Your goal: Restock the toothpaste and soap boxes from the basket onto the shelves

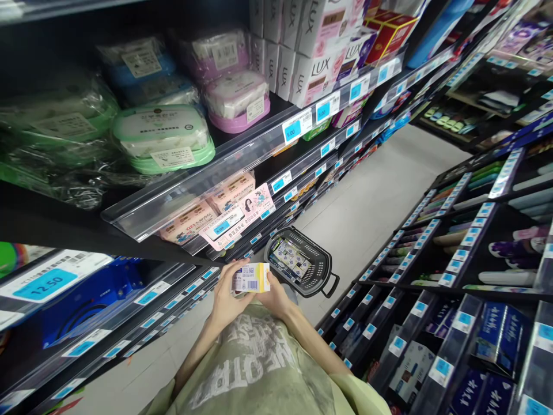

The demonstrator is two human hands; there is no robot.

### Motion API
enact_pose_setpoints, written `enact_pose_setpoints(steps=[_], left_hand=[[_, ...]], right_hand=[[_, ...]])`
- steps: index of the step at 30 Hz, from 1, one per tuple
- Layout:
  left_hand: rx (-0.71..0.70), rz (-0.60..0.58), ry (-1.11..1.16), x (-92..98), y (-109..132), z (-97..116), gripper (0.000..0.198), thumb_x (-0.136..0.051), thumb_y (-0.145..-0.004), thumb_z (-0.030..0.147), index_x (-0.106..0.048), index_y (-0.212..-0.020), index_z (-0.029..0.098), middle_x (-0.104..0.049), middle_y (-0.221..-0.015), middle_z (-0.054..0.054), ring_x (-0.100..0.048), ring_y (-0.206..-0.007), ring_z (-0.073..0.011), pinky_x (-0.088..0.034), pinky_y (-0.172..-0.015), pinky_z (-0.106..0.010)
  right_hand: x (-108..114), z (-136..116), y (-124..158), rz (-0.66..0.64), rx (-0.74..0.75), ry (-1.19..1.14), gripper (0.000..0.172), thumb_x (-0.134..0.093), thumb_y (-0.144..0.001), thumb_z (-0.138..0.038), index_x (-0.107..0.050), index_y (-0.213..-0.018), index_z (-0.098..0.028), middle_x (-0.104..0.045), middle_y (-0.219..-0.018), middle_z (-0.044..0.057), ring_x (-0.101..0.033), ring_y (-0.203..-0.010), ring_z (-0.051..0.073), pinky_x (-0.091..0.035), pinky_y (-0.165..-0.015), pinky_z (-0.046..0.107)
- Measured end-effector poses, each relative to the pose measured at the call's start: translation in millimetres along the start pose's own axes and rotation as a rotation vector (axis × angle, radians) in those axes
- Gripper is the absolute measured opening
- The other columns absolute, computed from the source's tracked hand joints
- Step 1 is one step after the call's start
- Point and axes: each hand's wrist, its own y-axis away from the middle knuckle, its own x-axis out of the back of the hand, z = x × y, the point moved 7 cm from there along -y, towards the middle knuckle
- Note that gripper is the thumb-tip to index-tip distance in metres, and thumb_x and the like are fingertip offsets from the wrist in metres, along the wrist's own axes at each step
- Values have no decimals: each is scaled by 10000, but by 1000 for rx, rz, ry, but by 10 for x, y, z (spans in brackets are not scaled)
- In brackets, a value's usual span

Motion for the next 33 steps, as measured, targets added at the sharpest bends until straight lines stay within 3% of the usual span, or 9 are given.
enact_pose_setpoints(steps=[22,28,33], left_hand=[[2,-19,37,-28,17,-7,689,-723,-813,157,-473,-1441,285,-613,-1397,-121,-552,-1295,-303,-486,-1080,-518],[7,-15,33,-20,27,-18,685,-732,-805,159,-483,-1430,286,-618,-1397,-117,-552,-1313,-310,-496,-1078,-516],[32,-6,34,-5,68,-62,710,-730,-782,139,-483,-1433,279,-632,-1387,-106,-556,-1339,-318,-405,-1178,-559]], right_hand=[[27,13,20,3,51,36,794,-430,-819,-813,-629,-1227,-162,-715,-1194,195,-626,-1239,351,-503,-1040,532],[21,35,24,-45,62,-69,698,-509,-831,-751,-641,-1214,-183,-709,-1227,178,-622,-1246,349,-485,-1056,526],[-33,14,4,-34,74,-56,731,-496,-827,-798,-631,-1221,-198,-691,-1261,171,-600,-1268,339,-468,-1077,524]])
